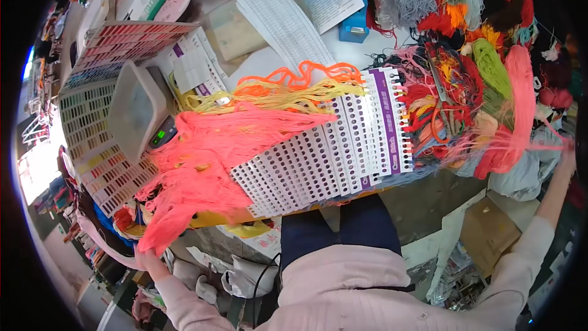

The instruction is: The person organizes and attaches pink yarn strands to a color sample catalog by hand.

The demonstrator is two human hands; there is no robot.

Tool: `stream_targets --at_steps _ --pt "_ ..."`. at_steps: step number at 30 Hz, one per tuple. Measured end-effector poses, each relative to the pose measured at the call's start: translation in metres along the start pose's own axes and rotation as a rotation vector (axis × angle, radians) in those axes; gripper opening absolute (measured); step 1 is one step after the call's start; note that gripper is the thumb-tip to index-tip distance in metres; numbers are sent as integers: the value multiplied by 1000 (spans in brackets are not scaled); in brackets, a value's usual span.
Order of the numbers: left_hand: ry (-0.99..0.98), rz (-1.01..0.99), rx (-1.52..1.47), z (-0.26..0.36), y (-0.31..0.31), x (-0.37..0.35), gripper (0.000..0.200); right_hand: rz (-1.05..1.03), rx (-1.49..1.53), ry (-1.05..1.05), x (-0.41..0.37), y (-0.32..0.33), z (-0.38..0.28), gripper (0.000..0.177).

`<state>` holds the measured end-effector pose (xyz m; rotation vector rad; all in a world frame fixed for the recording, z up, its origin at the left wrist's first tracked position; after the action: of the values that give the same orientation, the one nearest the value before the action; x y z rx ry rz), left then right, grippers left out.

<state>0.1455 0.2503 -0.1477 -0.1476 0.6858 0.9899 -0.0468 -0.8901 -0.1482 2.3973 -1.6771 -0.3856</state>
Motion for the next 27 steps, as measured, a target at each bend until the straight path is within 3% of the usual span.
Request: stream_targets --at_steps 4,6,7,8,9,11,13,14,18,22,24,27 --pt "-61 -1112 288 -141 -194 -107 43 -332 -180 73 -67 -111 11 20" --pt "-162 -982 627 -237 -243 -149 35 -495 -184 127 -120 -184 24 20" --pt "190 -912 567 -273 -274 -202 29 -557 -174 165 -150 -221 31 17" --pt "372 -754 535 -300 -304 -240 24 -605 -158 207 -177 -256 37 15" --pt "829 -1226 131 -339 -335 -272 22 -639 -133 262 -202 -286 42 12" --pt "523 -1169 420 -366 -369 -304 19 -661 -91 377 -242 -328 55 8" --pt "274 -1120 674 -391 -396 -326 16 -690 -237 462 -262 -342 69 6" --pt "162 -1111 774 -402 -407 -331 14 -727 -389 499 -269 -346 76 13" --pt "-66 -1183 1020 -404 -412 -342 10 -663 -437 617 -273 -336 71 20" --pt "-101 -1318 1063 -403 -393 -348 8 -749 -435 663 -282 -332 75 29" --pt "78 -1240 991 -409 -390 -342 7 -886 -478 720 -296 -335 77 42" --pt "233 -1220 820 -411 -394 -345 9 -902 -595 727 -306 -334 73 51"
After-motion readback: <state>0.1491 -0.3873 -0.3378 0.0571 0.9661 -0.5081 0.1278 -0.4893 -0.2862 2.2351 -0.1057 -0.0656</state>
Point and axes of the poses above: each hand's wrist, its own x-axis towards the middle knuckle, its own y-axis out of the back of the hand, z = x × y, the point moved 7 cm from there along x, towards the middle knuckle, and after that the axes turned 1 degree about x, right-handed, at the moved point
